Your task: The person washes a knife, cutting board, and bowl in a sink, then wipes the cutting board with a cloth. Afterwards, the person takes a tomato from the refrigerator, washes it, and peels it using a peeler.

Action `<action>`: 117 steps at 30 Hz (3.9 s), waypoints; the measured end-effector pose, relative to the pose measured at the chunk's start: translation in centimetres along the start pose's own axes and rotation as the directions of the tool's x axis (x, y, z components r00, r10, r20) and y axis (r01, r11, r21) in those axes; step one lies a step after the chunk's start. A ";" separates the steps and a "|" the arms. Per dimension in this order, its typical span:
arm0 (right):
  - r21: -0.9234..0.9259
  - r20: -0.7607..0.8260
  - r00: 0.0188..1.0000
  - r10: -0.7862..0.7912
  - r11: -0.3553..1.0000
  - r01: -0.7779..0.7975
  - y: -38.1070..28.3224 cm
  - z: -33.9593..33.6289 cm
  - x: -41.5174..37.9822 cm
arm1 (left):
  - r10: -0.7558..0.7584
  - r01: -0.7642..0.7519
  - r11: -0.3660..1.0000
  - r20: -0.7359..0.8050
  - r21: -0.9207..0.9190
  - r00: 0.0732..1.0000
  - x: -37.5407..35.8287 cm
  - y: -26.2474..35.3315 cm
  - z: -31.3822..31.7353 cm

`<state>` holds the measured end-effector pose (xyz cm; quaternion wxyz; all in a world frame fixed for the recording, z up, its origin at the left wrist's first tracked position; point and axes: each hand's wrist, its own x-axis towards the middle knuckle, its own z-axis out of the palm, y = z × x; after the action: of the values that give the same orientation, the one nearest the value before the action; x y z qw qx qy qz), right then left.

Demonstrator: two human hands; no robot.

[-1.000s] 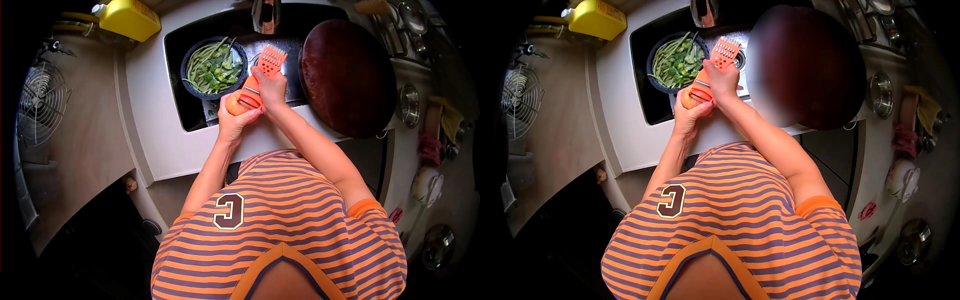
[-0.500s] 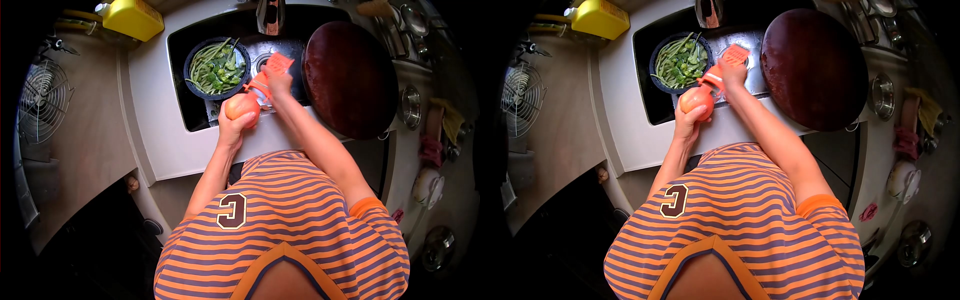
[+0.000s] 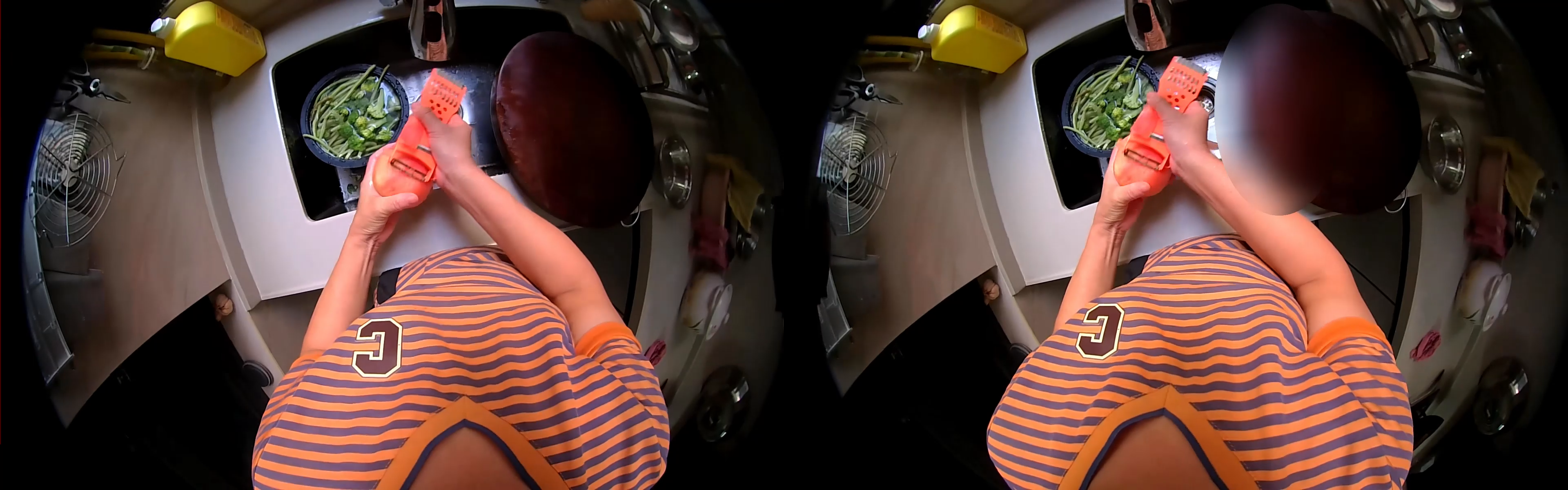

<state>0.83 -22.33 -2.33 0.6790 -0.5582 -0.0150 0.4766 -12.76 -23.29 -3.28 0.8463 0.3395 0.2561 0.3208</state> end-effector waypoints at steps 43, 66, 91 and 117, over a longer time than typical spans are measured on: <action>-0.052 0.154 0.985 -0.082 0.995 0.091 -0.8 -2.5 3.5 | -0.239 0.231 0.965 -0.054 -0.125 0.970 -0.8 2.1 0.5; 0.147 0.053 0.991 0.124 0.980 -0.131 -1.4 -2.4 1.8 | -0.219 0.214 0.966 0.017 0.145 0.976 -0.8 2.8 0.5; -0.029 0.272 0.954 0.129 0.992 -0.126 -2.8 -3.9 1.8 | -0.196 0.080 0.932 0.307 0.354 0.931 -0.8 3.8 1.6; -0.153 0.062 0.907 -0.417 0.894 0.422 -2.6 -3.1 1.5 | -0.098 -0.061 0.857 0.278 0.511 0.956 -0.6 4.8 1.0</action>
<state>5.06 -23.46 -2.24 0.7176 -0.5886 -0.1832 0.3241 -14.33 -21.45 1.02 0.7563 0.5944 0.2069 0.1783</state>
